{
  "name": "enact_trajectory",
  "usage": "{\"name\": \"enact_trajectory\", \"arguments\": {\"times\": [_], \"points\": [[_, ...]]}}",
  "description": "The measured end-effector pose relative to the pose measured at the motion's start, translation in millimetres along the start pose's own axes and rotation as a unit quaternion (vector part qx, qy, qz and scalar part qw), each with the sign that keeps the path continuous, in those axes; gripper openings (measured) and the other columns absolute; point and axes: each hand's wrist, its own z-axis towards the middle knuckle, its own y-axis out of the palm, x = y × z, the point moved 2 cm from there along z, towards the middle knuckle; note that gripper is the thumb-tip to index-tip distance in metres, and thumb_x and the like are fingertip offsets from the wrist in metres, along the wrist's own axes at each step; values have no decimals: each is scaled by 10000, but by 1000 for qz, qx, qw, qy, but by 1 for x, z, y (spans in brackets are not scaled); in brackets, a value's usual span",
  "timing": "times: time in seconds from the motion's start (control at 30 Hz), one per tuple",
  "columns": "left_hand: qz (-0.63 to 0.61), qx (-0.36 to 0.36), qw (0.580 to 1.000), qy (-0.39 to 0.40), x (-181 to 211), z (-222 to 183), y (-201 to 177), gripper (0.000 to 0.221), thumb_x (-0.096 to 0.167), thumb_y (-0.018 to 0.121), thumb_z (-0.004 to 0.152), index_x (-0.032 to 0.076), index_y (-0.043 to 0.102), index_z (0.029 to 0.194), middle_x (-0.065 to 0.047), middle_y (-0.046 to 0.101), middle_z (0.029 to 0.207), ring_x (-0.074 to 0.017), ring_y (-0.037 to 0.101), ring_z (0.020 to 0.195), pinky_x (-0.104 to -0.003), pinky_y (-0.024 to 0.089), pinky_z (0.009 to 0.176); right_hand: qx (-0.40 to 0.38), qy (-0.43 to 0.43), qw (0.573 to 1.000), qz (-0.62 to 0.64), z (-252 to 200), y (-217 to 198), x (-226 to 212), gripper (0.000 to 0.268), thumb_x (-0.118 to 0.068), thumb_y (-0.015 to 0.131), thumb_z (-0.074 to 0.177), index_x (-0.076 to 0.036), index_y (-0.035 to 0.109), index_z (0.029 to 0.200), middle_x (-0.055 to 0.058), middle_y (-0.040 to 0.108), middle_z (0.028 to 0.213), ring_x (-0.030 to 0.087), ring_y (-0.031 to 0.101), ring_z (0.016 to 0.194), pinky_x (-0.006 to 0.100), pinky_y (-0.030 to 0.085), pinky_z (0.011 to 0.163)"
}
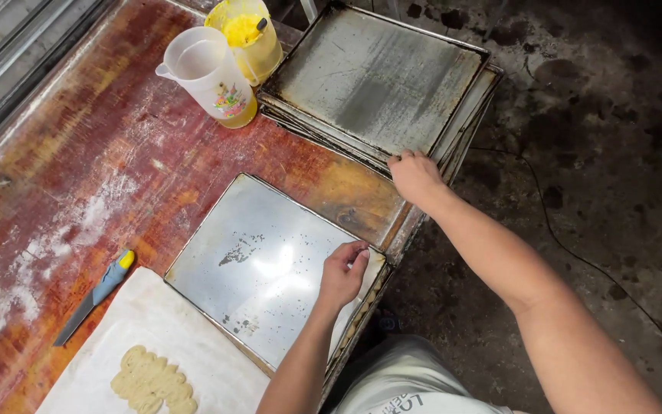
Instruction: The person is picking up small pieces of dough from a floured surface and arranging them neatly in rows on a metal baking tray.
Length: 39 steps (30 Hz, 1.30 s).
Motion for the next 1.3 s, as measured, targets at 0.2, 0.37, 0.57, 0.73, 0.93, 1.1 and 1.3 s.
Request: {"name": "enact_trajectory", "arguments": {"times": [0.2, 0.37, 0.57, 0.73, 0.93, 1.1, 1.3], "points": [[-23, 6, 1000, -6, -2, 26, 21, 205, 136, 675, 904, 27, 750, 1061, -161, 706, 907, -203, 663, 776, -332, 552, 728, -14, -55, 998, -13, 23, 7, 2, 214, -38, 535, 867, 4, 587, 1071, 261, 628, 898, 438, 668, 833, 538, 547, 675], [-201, -4, 972, -118, -17, 47, 38, 335, 247, 564, 1000, 9, 626, 1227, -163, 681, 943, -213, 656, 833, -335, 558, 779, 217, -110, 967, -81, -1, -10, -27, 79, -88, 501, 863, -49, 524, 928, 176, 590, 686, 370, 634, 625, 477, 504, 577], [-454, 91, 861, -209, -17, 66, 63, 460, 443, 439, 1051, 66, 501, 1306, -182, 606, 1177, -344, 587, 1058, -494, 471, 931, 210, -189, 958, 45, -90, -42, -86, 145, -245, 513, 915, -137, 587, 980, 93, 595, 767, 297, 644, 724, 424, 544, 608], [-427, 218, 856, -193, -129, 43, 70, 166, 222, 514, 1037, 93, 613, 1065, -77, 691, 831, -195, 684, 732, -332, 568, 671, 59, -117, 983, 129, -118, -34, -68, 331, -387, 521, 958, -217, 674, 1197, 74, 644, 1183, 268, 582, 1127, 439, 484, 914], [-461, 276, 832, -138, -192, -66, 2, 189, 232, 523, 1037, 74, 606, 976, -131, 715, 814, -200, 705, 710, -319, 587, 641, 259, -29, 965, -2, -179, -59, -65, 467, -438, 684, 881, -121, 700, 1223, 157, 577, 1362, 378, 507, 1235, 614, 420, 931], [-405, 346, 841, -94, -171, -244, -125, 206, 267, 573, 1012, 78, 611, 939, -80, 670, 744, -163, 646, 683, -328, 572, 673, 139, 39, 981, 132, -205, -31, -146, 636, -476, 634, 963, 33, 614, 1344, 285, 597, 1298, 496, 589, 1120, 613, 453, 875], [-302, 478, 820, -87, -146, -491, -234, 245, 306, 556, 1037, 149, 559, 849, 15, 519, 687, -93, 498, 681, -234, 456, 643, 12, -75, 967, 245, -259, 47, -355, 644, -497, 663, 947, -16, 605, 1370, 215, 575, 1192, 453, 627, 1040, 530, 494, 888]]}}
